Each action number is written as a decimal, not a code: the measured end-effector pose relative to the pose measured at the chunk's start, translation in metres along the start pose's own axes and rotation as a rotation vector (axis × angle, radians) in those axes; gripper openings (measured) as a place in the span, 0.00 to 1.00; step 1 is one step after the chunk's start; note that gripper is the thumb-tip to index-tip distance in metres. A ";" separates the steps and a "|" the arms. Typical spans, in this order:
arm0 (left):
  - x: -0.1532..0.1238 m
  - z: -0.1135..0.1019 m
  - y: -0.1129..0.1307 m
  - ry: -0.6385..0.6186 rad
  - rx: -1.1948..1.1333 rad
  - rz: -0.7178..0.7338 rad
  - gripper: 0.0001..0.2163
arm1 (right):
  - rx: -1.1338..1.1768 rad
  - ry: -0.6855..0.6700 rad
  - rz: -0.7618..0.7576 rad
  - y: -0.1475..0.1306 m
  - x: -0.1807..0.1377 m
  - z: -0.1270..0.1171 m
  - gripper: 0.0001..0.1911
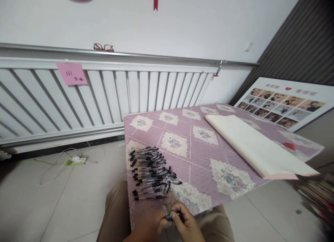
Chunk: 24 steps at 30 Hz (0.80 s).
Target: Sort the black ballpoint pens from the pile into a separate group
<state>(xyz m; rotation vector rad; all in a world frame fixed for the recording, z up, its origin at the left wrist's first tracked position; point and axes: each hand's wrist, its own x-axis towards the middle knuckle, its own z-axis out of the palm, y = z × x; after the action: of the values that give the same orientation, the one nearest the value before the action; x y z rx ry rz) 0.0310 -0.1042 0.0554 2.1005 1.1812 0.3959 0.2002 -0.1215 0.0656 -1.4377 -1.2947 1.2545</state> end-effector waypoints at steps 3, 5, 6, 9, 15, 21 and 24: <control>-0.001 -0.008 0.008 -0.130 -0.312 -0.129 0.12 | -0.062 -0.028 -0.057 -0.006 -0.002 -0.008 0.12; -0.002 -0.010 0.011 -0.182 -0.451 -0.190 0.14 | -0.056 -0.040 -0.054 -0.007 -0.003 -0.011 0.12; -0.002 -0.011 0.012 -0.182 -0.479 -0.209 0.14 | -0.034 -0.041 -0.038 -0.006 -0.002 -0.011 0.13; -0.002 -0.009 0.010 -0.093 -0.417 -0.189 0.12 | 0.095 -0.016 0.068 0.000 0.000 -0.009 0.19; -0.003 -0.006 0.003 0.106 0.063 -0.123 0.06 | 0.173 -0.046 0.164 0.009 0.004 0.002 0.23; -0.002 -0.017 0.010 0.045 0.087 -0.142 0.08 | 0.155 -0.071 0.121 -0.003 0.003 -0.002 0.23; -0.003 -0.018 0.011 0.029 0.081 -0.158 0.08 | 0.152 -0.041 0.127 -0.004 0.002 -0.006 0.25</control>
<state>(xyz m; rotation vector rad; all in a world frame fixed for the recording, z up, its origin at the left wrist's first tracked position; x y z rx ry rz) 0.0259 -0.1034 0.0763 2.0579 1.3899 0.3109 0.2052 -0.1187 0.0700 -1.4100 -1.1229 1.4415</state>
